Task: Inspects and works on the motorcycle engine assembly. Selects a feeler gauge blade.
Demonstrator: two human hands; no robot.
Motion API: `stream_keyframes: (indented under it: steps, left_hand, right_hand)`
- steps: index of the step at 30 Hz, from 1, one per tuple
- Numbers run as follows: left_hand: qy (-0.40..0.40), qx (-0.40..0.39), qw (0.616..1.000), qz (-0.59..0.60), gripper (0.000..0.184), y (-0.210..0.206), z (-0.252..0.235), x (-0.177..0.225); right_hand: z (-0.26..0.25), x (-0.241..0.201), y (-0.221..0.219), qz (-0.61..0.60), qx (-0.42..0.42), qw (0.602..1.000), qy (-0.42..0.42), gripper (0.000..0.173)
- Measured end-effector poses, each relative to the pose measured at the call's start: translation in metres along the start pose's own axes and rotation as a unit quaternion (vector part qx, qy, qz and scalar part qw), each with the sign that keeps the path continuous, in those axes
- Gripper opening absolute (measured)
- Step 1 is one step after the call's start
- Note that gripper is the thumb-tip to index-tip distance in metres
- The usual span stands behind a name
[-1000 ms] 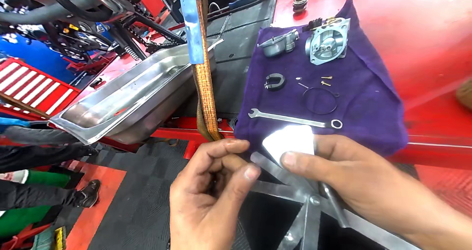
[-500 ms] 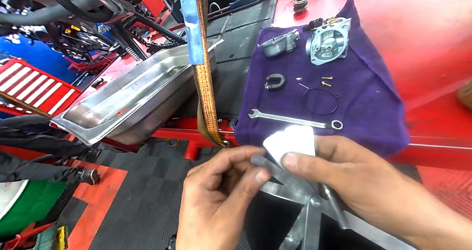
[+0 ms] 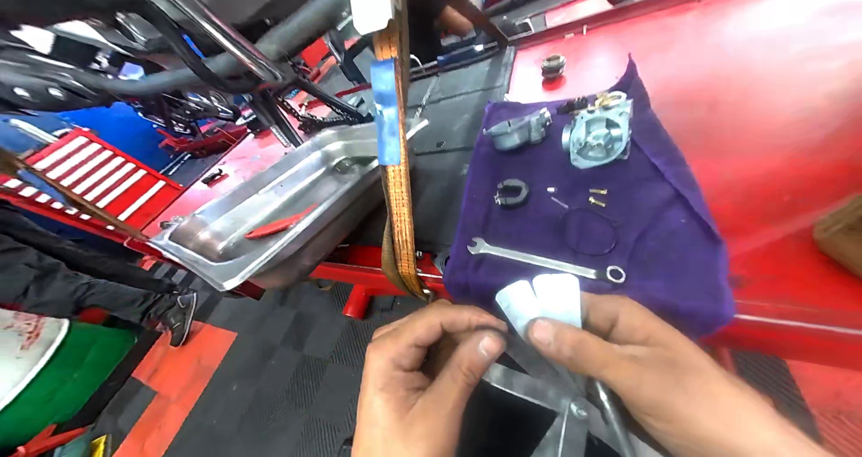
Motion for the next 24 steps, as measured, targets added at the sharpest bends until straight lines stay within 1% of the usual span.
stream_keyframes:
  steps: [5, 8, 10, 13, 15, 20, 24]
  left_hand:
    - [-0.052, -0.015, 0.999, -0.001, 0.016, 0.003, -0.005, 0.010]
    - [-0.075, -0.029, 0.997, -0.017, 0.016, 0.005, -0.011, 0.020]
    - [-0.092, -0.023, 0.993, -0.072, 0.015, 0.007, -0.014, 0.027]
    - [-0.122, -0.019, 0.977, -0.175, 0.013, 0.010, -0.016, 0.037]
    - [-0.142, -0.029, 0.968, -0.204, 0.013, 0.012, -0.018, 0.040]
    - [-0.144, -0.031, 0.971, -0.186, 0.015, 0.011, -0.019, 0.039]
    - [-0.137, -0.005, 0.978, -0.156, 0.014, 0.011, -0.013, 0.041]
  right_hand:
    - [0.002, -0.011, -0.004, -0.050, -0.016, 0.999, 0.014, 0.016]
    - [0.003, -0.014, -0.008, -0.078, -0.051, 0.995, 0.031, 0.017]
    - [0.004, -0.015, -0.010, -0.082, -0.063, 0.994, 0.044, 0.017]
    - [0.004, -0.017, -0.011, -0.064, -0.053, 0.995, 0.050, 0.014]
    - [0.005, -0.021, -0.011, -0.059, -0.052, 0.995, 0.054, 0.014]
    - [0.005, -0.027, -0.012, -0.041, -0.054, 0.996, 0.065, 0.015]
    - [0.005, -0.026, -0.012, -0.042, -0.047, 0.995, 0.083, 0.018]
Point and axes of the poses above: each hand's wrist, its own z-axis away from the middle knuckle, its own y-axis out of the back of the hand, x = y × z, the point moved 5 cm from there along -z, towards the middle knuckle, and after that the axes turned 15 degrees about -x, right-handed, at the moved point
